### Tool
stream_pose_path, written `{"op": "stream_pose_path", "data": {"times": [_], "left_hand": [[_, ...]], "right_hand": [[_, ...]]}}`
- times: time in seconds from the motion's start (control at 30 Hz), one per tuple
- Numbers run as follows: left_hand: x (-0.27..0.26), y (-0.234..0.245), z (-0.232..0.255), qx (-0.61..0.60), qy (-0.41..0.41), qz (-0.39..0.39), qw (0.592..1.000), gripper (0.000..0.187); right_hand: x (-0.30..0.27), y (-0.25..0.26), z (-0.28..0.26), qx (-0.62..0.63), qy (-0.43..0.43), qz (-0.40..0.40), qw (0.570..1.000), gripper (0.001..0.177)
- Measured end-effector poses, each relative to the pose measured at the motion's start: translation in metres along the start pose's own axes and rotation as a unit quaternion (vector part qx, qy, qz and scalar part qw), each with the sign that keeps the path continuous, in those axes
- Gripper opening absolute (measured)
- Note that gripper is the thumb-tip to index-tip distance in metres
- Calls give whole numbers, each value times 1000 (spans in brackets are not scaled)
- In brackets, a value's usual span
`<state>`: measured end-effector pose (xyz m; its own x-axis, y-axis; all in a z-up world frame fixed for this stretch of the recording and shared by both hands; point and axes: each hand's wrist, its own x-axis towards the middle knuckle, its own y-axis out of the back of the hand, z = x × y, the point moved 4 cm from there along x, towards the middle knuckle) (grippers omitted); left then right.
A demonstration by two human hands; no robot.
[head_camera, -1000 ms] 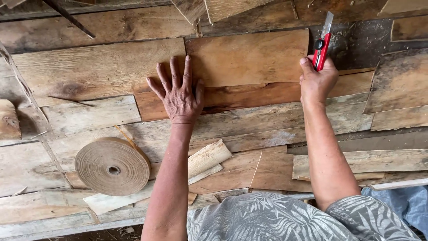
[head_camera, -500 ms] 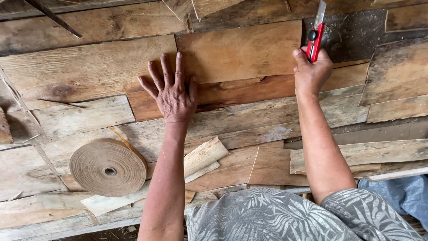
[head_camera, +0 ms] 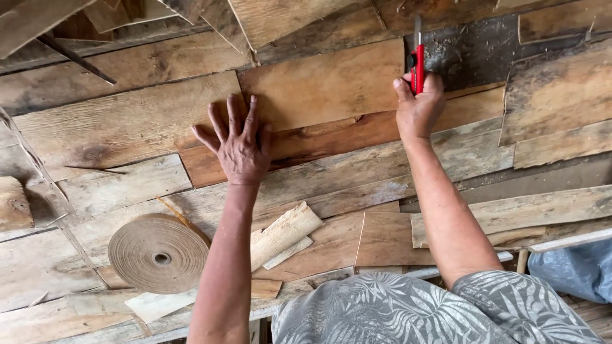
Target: Cutting and trimming thin wood panels into strips using a utility knife on a wooden work surface
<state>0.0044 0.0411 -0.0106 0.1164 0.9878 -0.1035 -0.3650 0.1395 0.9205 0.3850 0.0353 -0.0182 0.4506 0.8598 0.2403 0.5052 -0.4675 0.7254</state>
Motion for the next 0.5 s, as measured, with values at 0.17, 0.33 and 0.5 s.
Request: {"op": "stream_pose_path", "data": {"times": [0.17,0.33,0.5], "left_hand": [[17,12,2,-20,-122,5,992,43],[40,45,12,-42,-221,21,974,37],[67,45,-6,26,-318,-72,945,43]], "right_hand": [[0,2,3,-19,21,-3,1000,20],[-1,-1,4,-12,21,-28,999,23],[-3,1,-1,-40,35,-14,998,19]]}}
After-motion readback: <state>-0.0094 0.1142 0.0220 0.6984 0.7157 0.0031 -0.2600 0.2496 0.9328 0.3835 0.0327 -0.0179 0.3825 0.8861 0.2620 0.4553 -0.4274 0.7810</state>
